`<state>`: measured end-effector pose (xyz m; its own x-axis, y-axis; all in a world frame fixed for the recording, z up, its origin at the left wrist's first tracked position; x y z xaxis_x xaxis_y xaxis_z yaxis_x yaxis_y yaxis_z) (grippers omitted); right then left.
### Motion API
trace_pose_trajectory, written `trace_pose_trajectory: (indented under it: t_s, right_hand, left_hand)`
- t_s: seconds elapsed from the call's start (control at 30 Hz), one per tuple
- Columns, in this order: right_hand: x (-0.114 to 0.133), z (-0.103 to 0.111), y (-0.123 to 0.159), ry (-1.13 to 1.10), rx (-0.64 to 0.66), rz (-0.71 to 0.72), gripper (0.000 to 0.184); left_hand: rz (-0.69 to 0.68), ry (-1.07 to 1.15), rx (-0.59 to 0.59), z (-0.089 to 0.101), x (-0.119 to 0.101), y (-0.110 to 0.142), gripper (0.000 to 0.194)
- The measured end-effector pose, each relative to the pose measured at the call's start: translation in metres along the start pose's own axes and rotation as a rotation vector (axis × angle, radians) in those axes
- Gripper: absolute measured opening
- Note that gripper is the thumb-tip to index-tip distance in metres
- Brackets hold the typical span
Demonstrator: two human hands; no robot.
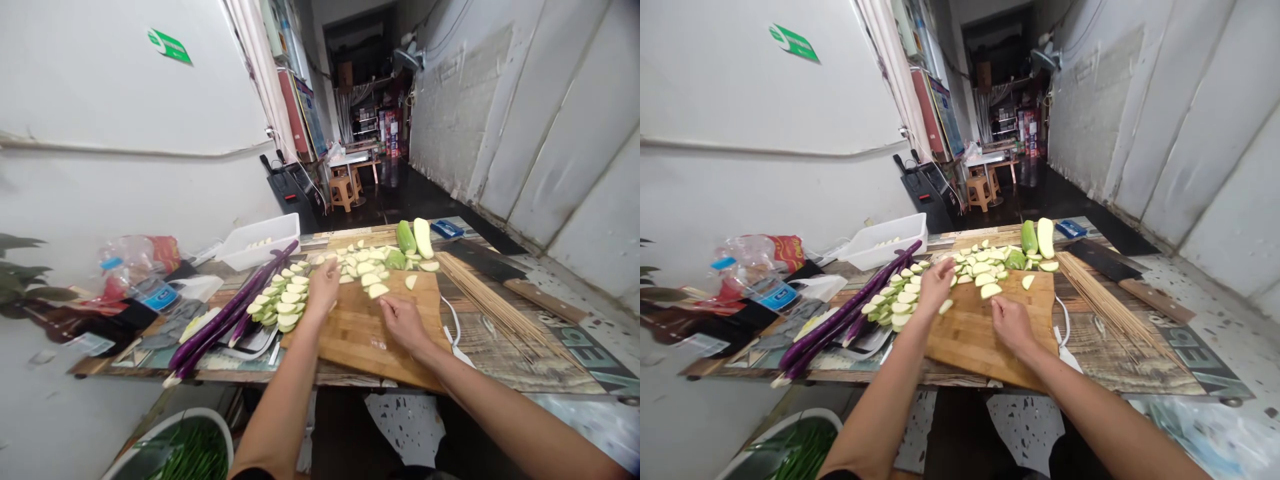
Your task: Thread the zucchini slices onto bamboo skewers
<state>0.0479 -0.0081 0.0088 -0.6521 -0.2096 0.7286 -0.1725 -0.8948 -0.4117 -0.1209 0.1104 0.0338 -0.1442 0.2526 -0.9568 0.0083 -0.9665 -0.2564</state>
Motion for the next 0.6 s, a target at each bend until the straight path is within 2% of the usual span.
trace_pose_trajectory:
  t_s: [0.1,0.2,0.3,0.4,0.47,0.6]
  right_hand:
    - [-0.003,-0.001,-0.001,-0.023,0.009,-0.024,0.030]
    - [-0.005,-0.001,-0.002,-0.035,0.008,-0.055,0.030]
    - [-0.006,0.000,-0.002,-0.046,0.003,-0.066,0.029]
    - [-0.006,0.000,-0.001,-0.044,0.006,-0.069,0.030]
    - [-0.006,0.000,-0.001,-0.043,0.007,-0.073,0.029]
    - [-0.006,0.001,0.000,-0.052,0.001,-0.078,0.028]
  left_hand:
    - [-0.107,-0.639,0.109,0.023,-0.015,-0.024,0.030]
    - [-0.159,-1.002,0.256,0.016,-0.011,-0.043,0.034]
    - [-0.188,-1.083,0.385,-0.008,0.005,-0.051,0.033]
    - [-0.180,-1.076,0.432,-0.025,0.019,-0.056,0.035]
    - [-0.170,-1.063,0.449,-0.029,0.024,-0.058,0.033]
    - [-0.143,-0.985,0.455,-0.027,0.024,-0.062,0.017]
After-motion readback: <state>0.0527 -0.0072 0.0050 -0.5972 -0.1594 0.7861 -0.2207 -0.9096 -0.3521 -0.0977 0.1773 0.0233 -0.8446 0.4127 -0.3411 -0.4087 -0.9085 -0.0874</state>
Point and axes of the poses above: each hand's wrist, its own y-axis away from the middle knuckle, its own z-axis out of the back of the hand, x = y × z, the point moved 9 cm from there along -y, towards the middle knuckle, and after that the axes turned 1 degree about -x, right-handed, at the moved point
